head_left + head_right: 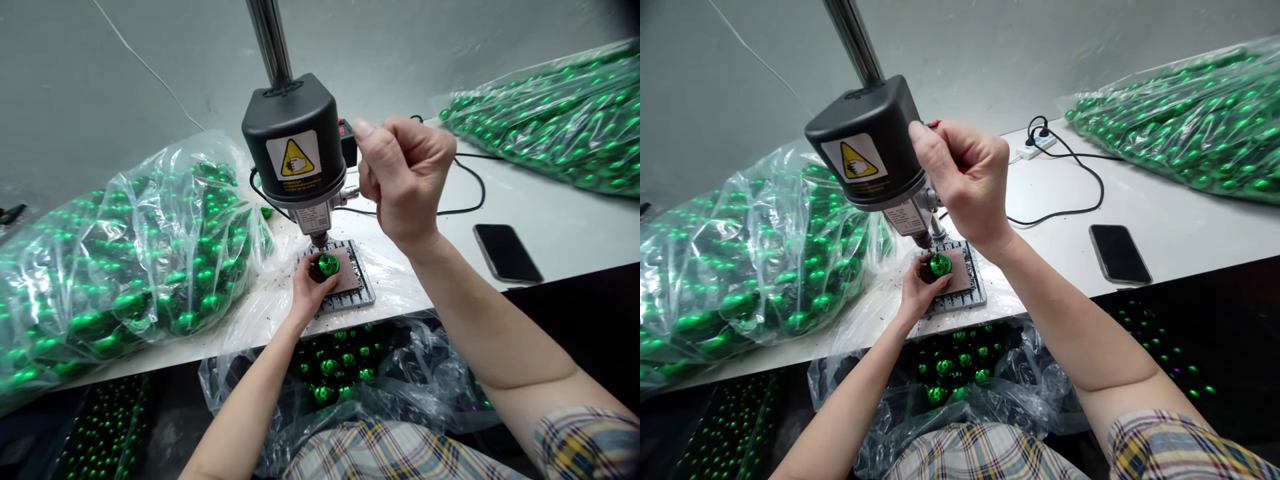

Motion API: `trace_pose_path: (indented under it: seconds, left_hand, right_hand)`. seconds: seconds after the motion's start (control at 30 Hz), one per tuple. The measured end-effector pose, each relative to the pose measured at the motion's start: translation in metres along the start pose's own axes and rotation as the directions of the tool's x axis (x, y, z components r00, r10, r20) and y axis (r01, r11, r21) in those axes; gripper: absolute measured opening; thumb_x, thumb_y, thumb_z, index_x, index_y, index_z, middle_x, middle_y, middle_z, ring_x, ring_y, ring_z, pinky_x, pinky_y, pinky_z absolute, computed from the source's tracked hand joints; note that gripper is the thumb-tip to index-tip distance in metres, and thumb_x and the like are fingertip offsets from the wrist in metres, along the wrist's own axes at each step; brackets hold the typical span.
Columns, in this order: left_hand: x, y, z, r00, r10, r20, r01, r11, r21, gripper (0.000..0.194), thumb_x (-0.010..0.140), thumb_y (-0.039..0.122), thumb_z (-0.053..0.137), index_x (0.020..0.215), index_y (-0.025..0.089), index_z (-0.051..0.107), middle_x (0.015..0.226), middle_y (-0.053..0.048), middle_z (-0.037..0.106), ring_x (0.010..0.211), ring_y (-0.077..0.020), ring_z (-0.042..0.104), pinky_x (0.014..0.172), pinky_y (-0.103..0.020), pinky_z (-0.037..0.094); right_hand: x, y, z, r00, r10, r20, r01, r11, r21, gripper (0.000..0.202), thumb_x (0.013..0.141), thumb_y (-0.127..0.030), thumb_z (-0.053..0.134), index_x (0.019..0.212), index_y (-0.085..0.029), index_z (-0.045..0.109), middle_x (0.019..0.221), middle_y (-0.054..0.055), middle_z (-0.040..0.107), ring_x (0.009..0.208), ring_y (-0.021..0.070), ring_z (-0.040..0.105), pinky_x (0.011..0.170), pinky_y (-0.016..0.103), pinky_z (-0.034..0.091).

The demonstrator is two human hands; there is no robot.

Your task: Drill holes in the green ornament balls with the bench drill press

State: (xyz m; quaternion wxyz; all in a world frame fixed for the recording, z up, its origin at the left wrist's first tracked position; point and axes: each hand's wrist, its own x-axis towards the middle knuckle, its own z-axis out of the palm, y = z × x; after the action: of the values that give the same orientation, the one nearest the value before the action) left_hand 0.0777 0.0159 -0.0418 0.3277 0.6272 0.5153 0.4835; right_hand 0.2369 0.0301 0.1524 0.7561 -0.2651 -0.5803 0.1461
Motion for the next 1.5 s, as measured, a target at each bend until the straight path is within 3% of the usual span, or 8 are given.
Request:
trace_pose_path:
  seconds: [0.33,0.77,0.97,1.07,1.17,1.27,1.33,1.5]
  left_hand:
    - [-0.002,0.005,-0.002,1.000,-0.015,0.018,0.015,0.999,0.028,0.055,0.071,0.031,0.085,0.120,0.021,0.061,0.100,-0.004,0.065,0.090,-0.0204,0.061,0.082,-0.035,0.051]
    - [-0.001,0.012,-0.005,0.996,0.086,0.009,-0.087,0.994,0.063,0.049,0.071,0.027,0.085,0.114,0.020,0.063,0.104,-0.004,0.053,0.091,-0.0178,0.057,0.080,-0.031,0.050]
    - [0.001,0.013,0.001,0.999,0.016,-0.030,-0.016,1.000,0.008,0.049,0.069,0.026,0.084,0.110,0.019,0.060,0.100,-0.004,0.058,0.091,-0.0190,0.059,0.082,-0.033,0.050]
    - [-0.019,0.030,-0.008,0.996,-0.049,-0.075,0.051,0.998,0.033,0.045,0.070,0.026,0.081,0.106,0.020,0.055,0.096,-0.004,0.060,0.085,-0.0193,0.060,0.078,-0.034,0.050]
    - [-0.062,0.055,-0.030,0.983,-0.028,0.183,-0.018,0.969,0.246,0.043,0.069,0.024,0.080,0.104,0.022,0.055,0.100,-0.006,0.062,0.089,-0.0227,0.060,0.078,-0.036,0.049]
    - [-0.099,0.071,-0.056,0.795,-0.120,0.594,-0.186,0.884,0.428,0.049,0.065,0.031,0.085,0.105,0.022,0.060,0.107,-0.009,0.064,0.096,-0.0296,0.060,0.079,-0.040,0.049]
    - [-0.100,0.070,-0.071,0.727,-0.150,0.670,-0.210,0.880,0.425,0.051,0.067,0.041,0.085,0.108,0.022,0.062,0.108,-0.010,0.066,0.098,-0.0308,0.060,0.080,-0.041,0.049]
    - [0.000,0.036,-0.095,0.954,-0.037,0.296,-0.067,0.941,0.331,0.015,0.096,0.033,0.052,0.102,0.022,0.059,0.087,-0.005,0.066,0.077,-0.0190,0.061,0.069,-0.031,0.047]
  right_hand:
    - [-0.038,0.012,-0.011,0.994,-0.101,-0.032,0.103,0.994,0.040,0.054,0.093,-0.032,0.060,0.054,-0.021,0.025,0.046,-0.005,0.027,0.039,0.0096,0.025,0.042,0.032,0.021]
    - [-0.062,0.042,-0.019,0.857,-0.514,0.042,0.496,0.843,0.207,0.044,0.082,-0.005,0.055,0.056,-0.021,0.024,0.044,-0.008,0.022,0.035,0.0070,0.020,0.039,0.030,0.022]
    - [-0.018,0.014,-0.003,0.988,-0.101,-0.115,0.113,0.988,0.108,0.056,0.091,-0.038,0.066,0.051,-0.023,0.030,0.042,-0.005,0.029,0.036,0.0091,0.029,0.038,0.031,0.021]
    - [0.018,0.003,0.008,0.998,0.064,-0.016,-0.061,0.988,0.145,0.054,0.090,-0.045,0.068,0.051,-0.024,0.036,0.043,-0.005,0.034,0.036,0.0089,0.031,0.035,0.030,0.024]
    - [0.034,0.004,0.010,0.987,0.157,0.046,-0.163,0.969,0.184,0.052,0.088,-0.042,0.070,0.051,-0.024,0.039,0.044,-0.005,0.036,0.035,0.0087,0.029,0.033,0.030,0.023]
    - [0.034,0.010,0.009,0.984,0.169,0.058,-0.177,0.964,0.197,0.054,0.086,-0.046,0.074,0.051,-0.024,0.040,0.044,-0.004,0.037,0.035,0.0088,0.029,0.032,0.032,0.022]
    - [0.032,0.012,0.008,0.985,0.165,0.050,-0.171,0.965,0.201,0.055,0.086,-0.048,0.074,0.050,-0.024,0.039,0.043,-0.004,0.037,0.035,0.0082,0.029,0.033,0.032,0.021]
    - [0.029,0.008,0.010,0.990,0.137,0.013,-0.136,0.956,0.259,0.048,0.086,-0.025,0.073,0.048,-0.022,0.043,0.041,-0.005,0.038,0.033,0.0064,0.029,0.031,0.030,0.017]
